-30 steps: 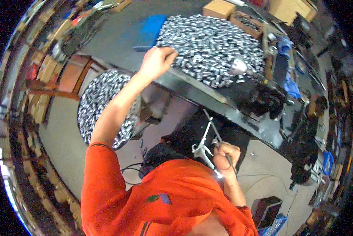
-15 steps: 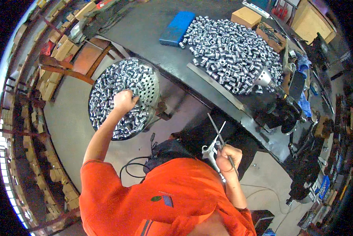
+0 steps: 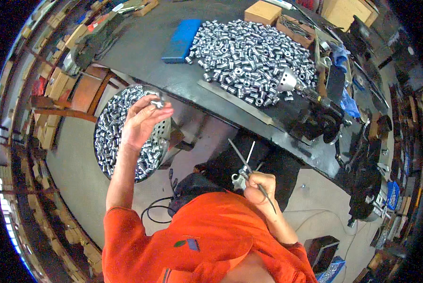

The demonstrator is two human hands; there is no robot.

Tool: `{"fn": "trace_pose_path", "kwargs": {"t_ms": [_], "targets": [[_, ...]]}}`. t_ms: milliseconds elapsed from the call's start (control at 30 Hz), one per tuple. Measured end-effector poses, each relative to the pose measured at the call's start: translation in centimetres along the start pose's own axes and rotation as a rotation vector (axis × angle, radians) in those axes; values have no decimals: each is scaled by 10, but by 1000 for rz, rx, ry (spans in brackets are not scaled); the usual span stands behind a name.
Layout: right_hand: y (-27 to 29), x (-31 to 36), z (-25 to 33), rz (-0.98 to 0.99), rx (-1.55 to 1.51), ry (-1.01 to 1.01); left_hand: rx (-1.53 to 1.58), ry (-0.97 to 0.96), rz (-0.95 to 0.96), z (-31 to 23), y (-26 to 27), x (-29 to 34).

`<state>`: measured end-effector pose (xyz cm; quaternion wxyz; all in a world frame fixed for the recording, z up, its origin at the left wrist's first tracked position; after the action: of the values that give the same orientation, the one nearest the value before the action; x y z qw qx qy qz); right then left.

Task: The person picks up metal components from a bin, holds them up for a closer look, and then places them onto a large pile on a metal workbench.

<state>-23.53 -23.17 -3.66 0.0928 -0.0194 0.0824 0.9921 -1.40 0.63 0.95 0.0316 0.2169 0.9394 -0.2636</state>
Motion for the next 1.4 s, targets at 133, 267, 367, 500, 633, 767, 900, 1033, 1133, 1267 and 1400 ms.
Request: {"fn": "trace_pose_path", "kwargs": {"t_ms": [133, 267, 367, 500, 633, 767, 900, 1033, 1133, 1267, 1400], "targets": [[1, -3, 2, 35, 0, -2, -5, 48, 204, 35, -62, -7], [10, -6, 9, 43, -19, -9, -441, 290, 345, 91, -90, 18], [13, -6, -2, 40, 19, -37, -609, 302, 475, 115, -100, 34], [11, -13, -9, 79, 37, -89, -853, 132, 679, 120, -116, 39], [5, -27, -7, 108, 111, -94, -950, 18, 774, 120, -127, 39], [-3, -36, -5, 123, 222, -124, -1027, 42, 818, 123, -134, 42], [0, -36, -15, 122, 329, -211, -900, 145, 768, 121, -135, 44], [4, -33, -11, 131, 291, -234, -648, 485, 688, 126, -124, 48], [4, -31, -10, 153, 294, -236, -511, 572, 687, 133, -125, 53], [4, -29, -5, 62, 393, -134, -604, 610, 651, 136, -125, 57], [0, -26, -16, 72, 280, -156, -554, 619, 603, 139, -125, 64]]}}
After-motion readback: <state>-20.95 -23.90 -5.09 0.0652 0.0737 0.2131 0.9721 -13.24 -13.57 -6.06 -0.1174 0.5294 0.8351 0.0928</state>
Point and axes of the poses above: each hand's wrist, its own x-axis away from the middle knuckle, its own y-axis out of the back of the hand, z = x × y, the point moved 8 cm from there along -x, towards the middle knuckle, and after that the axes turned 11 degrees about -y, right-handed, at the moved point
